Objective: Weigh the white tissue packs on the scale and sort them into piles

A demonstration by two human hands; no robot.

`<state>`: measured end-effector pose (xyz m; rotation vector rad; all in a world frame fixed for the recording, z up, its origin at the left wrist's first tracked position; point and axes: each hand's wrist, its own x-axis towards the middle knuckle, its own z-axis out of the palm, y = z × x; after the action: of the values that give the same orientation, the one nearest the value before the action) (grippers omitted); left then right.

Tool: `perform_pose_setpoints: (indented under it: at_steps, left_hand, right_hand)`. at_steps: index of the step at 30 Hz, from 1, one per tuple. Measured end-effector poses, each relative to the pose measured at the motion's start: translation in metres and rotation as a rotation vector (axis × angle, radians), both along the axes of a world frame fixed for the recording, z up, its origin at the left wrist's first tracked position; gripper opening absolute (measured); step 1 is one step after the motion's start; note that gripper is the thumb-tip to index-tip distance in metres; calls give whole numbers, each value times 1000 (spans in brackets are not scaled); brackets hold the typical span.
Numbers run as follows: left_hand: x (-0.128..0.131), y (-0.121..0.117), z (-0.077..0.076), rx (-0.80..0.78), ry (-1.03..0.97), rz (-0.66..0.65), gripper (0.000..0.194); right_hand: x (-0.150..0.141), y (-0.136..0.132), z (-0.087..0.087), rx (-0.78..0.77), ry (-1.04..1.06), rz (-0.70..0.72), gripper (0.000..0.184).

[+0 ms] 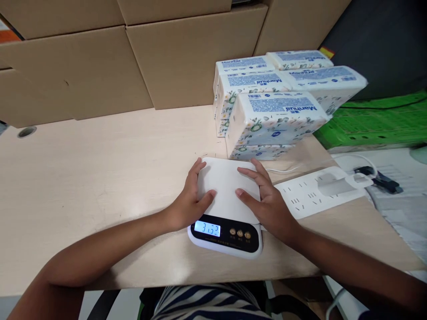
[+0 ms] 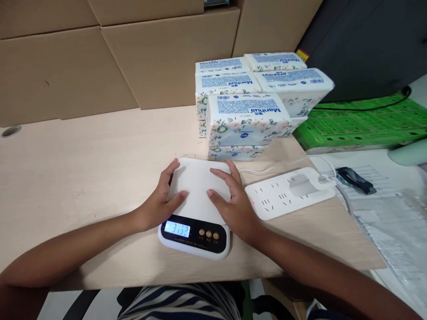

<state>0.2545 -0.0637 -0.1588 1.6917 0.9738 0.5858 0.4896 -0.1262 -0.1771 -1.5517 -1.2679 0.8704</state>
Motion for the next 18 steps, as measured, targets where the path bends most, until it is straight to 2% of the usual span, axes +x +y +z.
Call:
perform_pose_setpoints:
  at_steps: [13, 16, 18]
  left_hand:
    - [-5, 7, -8, 55, 11, 38, 74]
    - [-5, 9, -9, 55, -23, 60, 82]
    - [-5, 10, -10, 25, -57, 85, 95]
  right_hand:
    - [-5, 12, -7, 3, 56, 5, 47]
    - [-10, 21, -8, 21, 49, -13, 47]
    - [-12, 26, -5, 13, 52, -2, 52]
